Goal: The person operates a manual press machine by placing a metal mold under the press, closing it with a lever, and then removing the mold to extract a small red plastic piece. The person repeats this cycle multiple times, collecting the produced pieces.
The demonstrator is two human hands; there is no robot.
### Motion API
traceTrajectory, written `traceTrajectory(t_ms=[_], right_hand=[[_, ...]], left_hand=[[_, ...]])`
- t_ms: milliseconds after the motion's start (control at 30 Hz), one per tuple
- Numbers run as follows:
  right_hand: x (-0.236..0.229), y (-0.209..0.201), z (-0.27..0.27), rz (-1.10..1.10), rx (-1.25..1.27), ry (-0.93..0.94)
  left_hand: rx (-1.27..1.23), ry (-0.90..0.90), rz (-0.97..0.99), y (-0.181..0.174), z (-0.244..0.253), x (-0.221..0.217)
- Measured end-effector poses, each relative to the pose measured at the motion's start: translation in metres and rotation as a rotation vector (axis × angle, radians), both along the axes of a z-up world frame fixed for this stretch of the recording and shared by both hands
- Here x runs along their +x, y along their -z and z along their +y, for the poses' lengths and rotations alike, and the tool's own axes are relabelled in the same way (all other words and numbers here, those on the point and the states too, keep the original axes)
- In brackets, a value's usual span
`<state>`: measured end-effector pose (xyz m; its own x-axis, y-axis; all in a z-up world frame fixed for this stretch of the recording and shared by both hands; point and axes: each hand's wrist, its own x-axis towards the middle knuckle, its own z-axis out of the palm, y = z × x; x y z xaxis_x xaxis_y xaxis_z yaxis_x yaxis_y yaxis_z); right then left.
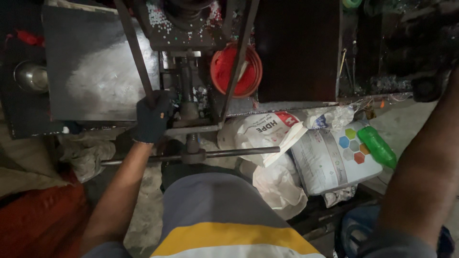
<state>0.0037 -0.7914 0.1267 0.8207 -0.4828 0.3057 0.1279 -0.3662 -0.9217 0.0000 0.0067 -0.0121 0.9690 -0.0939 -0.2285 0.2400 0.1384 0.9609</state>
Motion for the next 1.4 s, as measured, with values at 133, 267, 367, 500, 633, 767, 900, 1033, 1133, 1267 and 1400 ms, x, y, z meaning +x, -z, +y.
traceTrajectory(t_ms=[133, 267, 367, 500, 633, 767, 900, 1033, 1133, 1267, 1400], right_hand=[[0.007, -0.003, 0.003, -0.018, 0.004, -0.008], [0.011, -0.004, 0.005, -0.03, 0.007, -0.014], [0.01, -0.006, 0.005, -0.034, 0.011, -0.013], [0.006, -0.008, 0.006, -0.045, 0.018, -0.01], [-0.006, -0.006, 0.009, -0.049, 0.027, -0.01], [-0.013, -0.006, 0.012, -0.047, 0.034, -0.01], [0.002, -0.005, 0.012, -0.05, 0.033, -0.031], [0.026, -0.011, 0.006, -0.031, 0.01, -0.097], [0.041, -0.037, 0.004, -0.034, -0.022, -0.188], [0.042, -0.091, 0.033, 0.018, -0.199, -0.386], [0.016, -0.154, 0.097, 0.158, -1.484, 0.02]], left_hand=[[0.037, -0.006, 0.063, 0.002, 0.0, -0.001], [0.042, -0.022, 0.059, 0.002, -0.002, -0.001], [-0.012, -0.013, 0.067, 0.0, -0.003, -0.001], [0.002, 0.016, 0.107, -0.005, -0.001, 0.0], [0.122, 0.043, 0.018, -0.006, 0.003, -0.001], [0.082, 0.003, -0.027, 0.001, 0.002, -0.004], [-0.07, -0.04, 0.03, 0.01, -0.002, -0.001], [-0.004, 0.005, 0.047, 0.015, 0.003, -0.006], [0.008, -0.028, 0.045, 0.016, 0.0, -0.001], [0.015, -0.01, -0.032, 0.023, -0.001, 0.003], [-0.107, -0.042, 0.03, 0.022, -0.006, 0.012]])
